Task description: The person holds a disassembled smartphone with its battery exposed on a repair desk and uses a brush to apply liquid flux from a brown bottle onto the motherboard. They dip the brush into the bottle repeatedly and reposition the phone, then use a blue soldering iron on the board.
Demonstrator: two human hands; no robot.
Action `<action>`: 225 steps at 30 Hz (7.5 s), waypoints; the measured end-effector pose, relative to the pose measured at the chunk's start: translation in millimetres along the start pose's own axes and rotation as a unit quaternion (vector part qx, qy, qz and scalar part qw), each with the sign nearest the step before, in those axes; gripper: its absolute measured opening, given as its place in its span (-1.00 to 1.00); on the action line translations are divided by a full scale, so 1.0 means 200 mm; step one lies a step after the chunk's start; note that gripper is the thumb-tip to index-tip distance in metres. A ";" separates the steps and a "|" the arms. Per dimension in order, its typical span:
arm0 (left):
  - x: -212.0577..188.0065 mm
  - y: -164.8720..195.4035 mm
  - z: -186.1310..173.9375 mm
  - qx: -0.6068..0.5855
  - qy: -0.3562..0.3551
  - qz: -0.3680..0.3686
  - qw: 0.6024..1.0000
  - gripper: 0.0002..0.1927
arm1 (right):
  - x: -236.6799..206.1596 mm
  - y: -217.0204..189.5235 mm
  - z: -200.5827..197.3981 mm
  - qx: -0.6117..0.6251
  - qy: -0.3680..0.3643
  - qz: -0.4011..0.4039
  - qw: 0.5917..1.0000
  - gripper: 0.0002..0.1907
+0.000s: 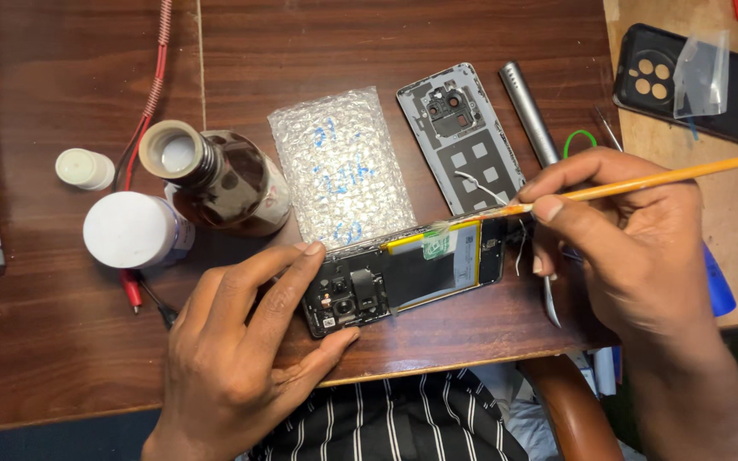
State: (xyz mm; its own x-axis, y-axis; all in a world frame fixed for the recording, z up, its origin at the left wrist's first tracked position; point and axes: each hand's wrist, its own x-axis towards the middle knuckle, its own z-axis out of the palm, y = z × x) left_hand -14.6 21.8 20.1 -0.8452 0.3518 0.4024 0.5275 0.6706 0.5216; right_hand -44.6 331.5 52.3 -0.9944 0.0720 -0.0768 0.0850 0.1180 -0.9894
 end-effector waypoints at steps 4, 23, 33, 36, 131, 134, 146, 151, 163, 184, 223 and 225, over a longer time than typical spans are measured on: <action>-0.01 0.00 0.00 0.004 0.004 -0.001 1.000 -0.29 | 0.01 -0.02 0.00 -0.003 0.007 0.000 1.000 -0.94; -0.05 -0.02 -0.01 0.011 0.014 0.011 1.000 -0.28 | -0.03 -0.04 -0.03 -0.049 0.030 -0.020 0.998 -0.93; -0.06 -0.01 -0.01 0.012 0.017 0.011 1.000 -0.29 | -0.06 -0.03 -0.06 -0.058 0.037 -0.036 0.997 -0.93; -0.07 0.00 -0.01 0.014 0.018 0.013 1.000 -0.29 | -0.08 -0.03 -0.08 -0.075 0.041 -0.042 0.995 -0.93; -0.21 0.11 -0.04 0.045 0.001 0.002 0.999 -0.22 | -0.64 0.08 0.14 -0.372 0.098 -0.280 0.879 -0.92; -0.22 0.10 -0.03 0.062 -0.010 0.008 0.998 -0.21 | -0.67 0.11 0.13 -0.372 0.117 -0.268 0.881 -0.92; -0.18 0.13 -0.01 0.123 -0.015 0.034 0.992 -0.26 | -0.70 0.17 0.15 -0.361 0.116 -0.255 0.890 -0.92; -0.21 0.09 0.00 0.129 -0.016 0.031 0.991 -0.24 | -0.69 0.17 0.16 -0.354 0.140 -0.245 0.892 -0.93; -0.15 0.13 -0.13 0.057 0.218 -0.121 0.967 -0.20 | -0.65 0.20 0.04 0.101 0.142 -0.190 0.966 -0.87; -0.11 0.13 -0.15 0.065 0.185 0.016 0.981 -0.39 | -0.70 0.13 0.08 -0.019 0.055 -0.251 0.966 -0.84; -0.21 0.26 -0.07 0.113 0.248 -0.054 0.961 -0.31 | -0.65 0.25 -0.08 -0.150 -0.107 -0.367 0.912 -0.76; -0.21 0.25 -0.06 0.119 0.231 -0.049 0.964 -0.35 | -0.66 0.26 -0.08 -0.142 -0.092 -0.354 0.920 -0.79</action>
State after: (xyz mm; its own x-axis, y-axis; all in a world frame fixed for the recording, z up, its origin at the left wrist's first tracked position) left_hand 49.2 33.6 38.1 -0.7322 -0.0135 0.6810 0.3656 0.8358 0.4096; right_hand 92.6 343.5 13.6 -0.7981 -0.2885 0.5290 -0.6014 0.3267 -0.7291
